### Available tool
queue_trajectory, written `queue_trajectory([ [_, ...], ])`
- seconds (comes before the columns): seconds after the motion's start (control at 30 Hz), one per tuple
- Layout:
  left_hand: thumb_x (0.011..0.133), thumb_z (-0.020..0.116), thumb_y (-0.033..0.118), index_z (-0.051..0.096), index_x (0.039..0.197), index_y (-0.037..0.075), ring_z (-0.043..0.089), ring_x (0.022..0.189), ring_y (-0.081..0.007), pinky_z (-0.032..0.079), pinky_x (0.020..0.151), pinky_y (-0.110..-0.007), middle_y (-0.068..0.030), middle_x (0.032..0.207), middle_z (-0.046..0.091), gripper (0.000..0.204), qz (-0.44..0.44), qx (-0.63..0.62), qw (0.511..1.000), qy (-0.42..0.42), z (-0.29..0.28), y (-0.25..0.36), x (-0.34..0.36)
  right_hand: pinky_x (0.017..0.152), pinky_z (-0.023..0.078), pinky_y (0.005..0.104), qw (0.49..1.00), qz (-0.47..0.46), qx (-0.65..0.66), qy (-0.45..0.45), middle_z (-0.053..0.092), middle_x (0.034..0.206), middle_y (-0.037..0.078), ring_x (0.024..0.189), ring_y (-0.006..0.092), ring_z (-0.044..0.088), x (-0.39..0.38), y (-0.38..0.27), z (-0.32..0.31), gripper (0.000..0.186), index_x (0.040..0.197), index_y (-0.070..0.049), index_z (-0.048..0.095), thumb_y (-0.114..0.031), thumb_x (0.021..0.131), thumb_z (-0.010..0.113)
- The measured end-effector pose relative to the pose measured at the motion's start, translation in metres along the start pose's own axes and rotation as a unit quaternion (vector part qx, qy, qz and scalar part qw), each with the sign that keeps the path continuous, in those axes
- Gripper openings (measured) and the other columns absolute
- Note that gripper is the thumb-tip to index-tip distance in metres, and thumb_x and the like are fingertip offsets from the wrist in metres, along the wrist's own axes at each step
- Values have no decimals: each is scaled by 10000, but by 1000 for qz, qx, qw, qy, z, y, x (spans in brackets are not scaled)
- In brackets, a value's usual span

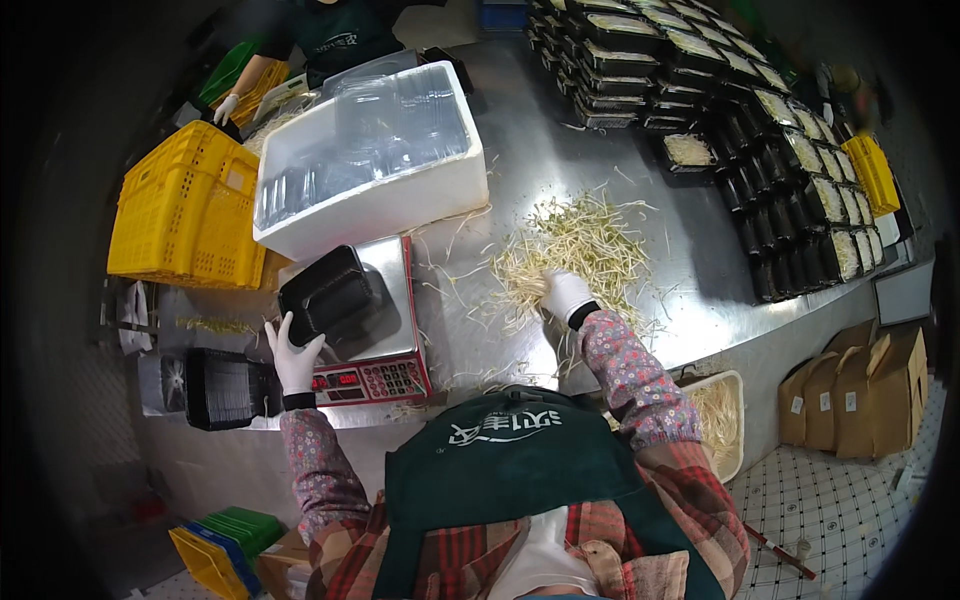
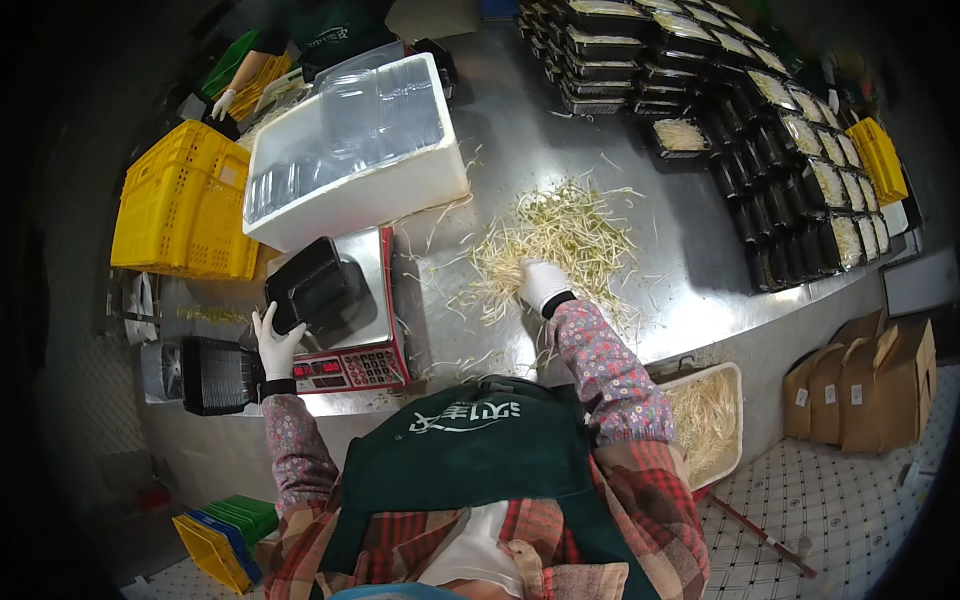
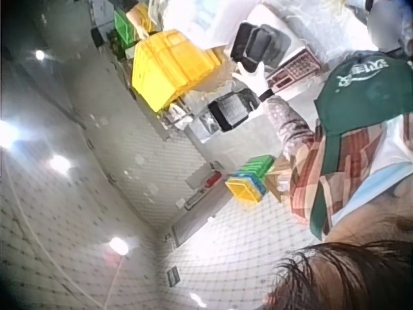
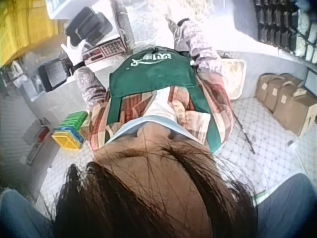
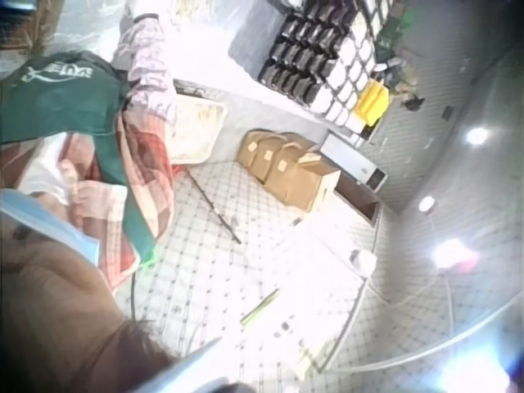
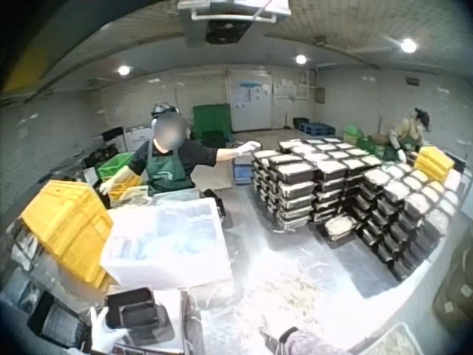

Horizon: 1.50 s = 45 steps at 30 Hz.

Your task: The person repeatedly scoops bean sprouts from a large pile on a stainless steel table, places them into a black plastic container on a digital scale, and then moves the filled container to a stack of similar containers. The person wears gloves and an apron.

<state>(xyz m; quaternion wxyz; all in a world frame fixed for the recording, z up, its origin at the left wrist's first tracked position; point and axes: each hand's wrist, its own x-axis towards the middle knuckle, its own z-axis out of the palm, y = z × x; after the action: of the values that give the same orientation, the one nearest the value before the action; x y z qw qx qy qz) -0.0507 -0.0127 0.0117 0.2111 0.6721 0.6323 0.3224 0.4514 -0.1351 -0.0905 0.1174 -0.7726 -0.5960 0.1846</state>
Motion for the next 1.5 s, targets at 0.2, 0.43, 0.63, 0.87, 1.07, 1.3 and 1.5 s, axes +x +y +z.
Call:
queue_trajectory([
  [0.2,784,735,-33,636,922,-29,636,1016,-161,536,793,-254,-74,1288,525,171,112,-81,989,51,25,-30,12,821,534,307,916,92,387,55,722,977,148,875,204,689,-13,10,-41,455,1113,11,669,-155,706,786],
  [0.43,681,791,27,625,856,41,629,1033,-327,504,876,-355,-168,1213,605,242,283,-121,946,-97,87,121,-19,880,536,306,736,-23,668,106,688,1121,84,953,165,665,-34,-73,-146,530,1254,18,587,35,754,760],
  [0.63,693,776,3,680,863,11,598,1185,-305,476,973,-350,-205,1340,562,195,196,-215,944,-155,145,168,-50,987,462,323,965,-171,197,41,625,1226,185,1118,236,614,-21,-100,-105,652,1329,14,528,-105,745,794],
  [0.87,664,768,-40,657,893,43,660,996,-253,526,861,-321,-129,1135,638,267,181,-232,955,-38,93,98,-47,872,509,263,844,-112,515,100,704,1059,92,969,142,656,-31,-95,-156,299,1137,0,678,-67,849,724],
  [1.07,683,769,-50,655,893,26,635,1054,-199,513,895,-301,-94,1137,636,250,47,-256,964,55,62,58,-48,797,508,239,843,-42,531,74,711,968,48,858,94,635,-5,-70,-100,183,1033,21,694,-67,873,711],
  [1.3,766,734,41,618,1120,48,536,1236,-312,443,1019,-381,-180,1456,417,373,83,-9,996,14,14,39,-56,770,539,285,939,-135,311,63,727,938,106,835,153,685,10,-105,-82,249,1064,-8,703,-130,851,739],
  [1.5,860,665,117,633,1135,78,575,1170,-303,391,1058,-454,-115,1221,632,279,188,-9,982,-5,4,70,-59,911,507,390,892,-373,202,159,687,1087,158,1036,322,649,16,-209,-90,345,1178,-48,646,-218,878,671],
])
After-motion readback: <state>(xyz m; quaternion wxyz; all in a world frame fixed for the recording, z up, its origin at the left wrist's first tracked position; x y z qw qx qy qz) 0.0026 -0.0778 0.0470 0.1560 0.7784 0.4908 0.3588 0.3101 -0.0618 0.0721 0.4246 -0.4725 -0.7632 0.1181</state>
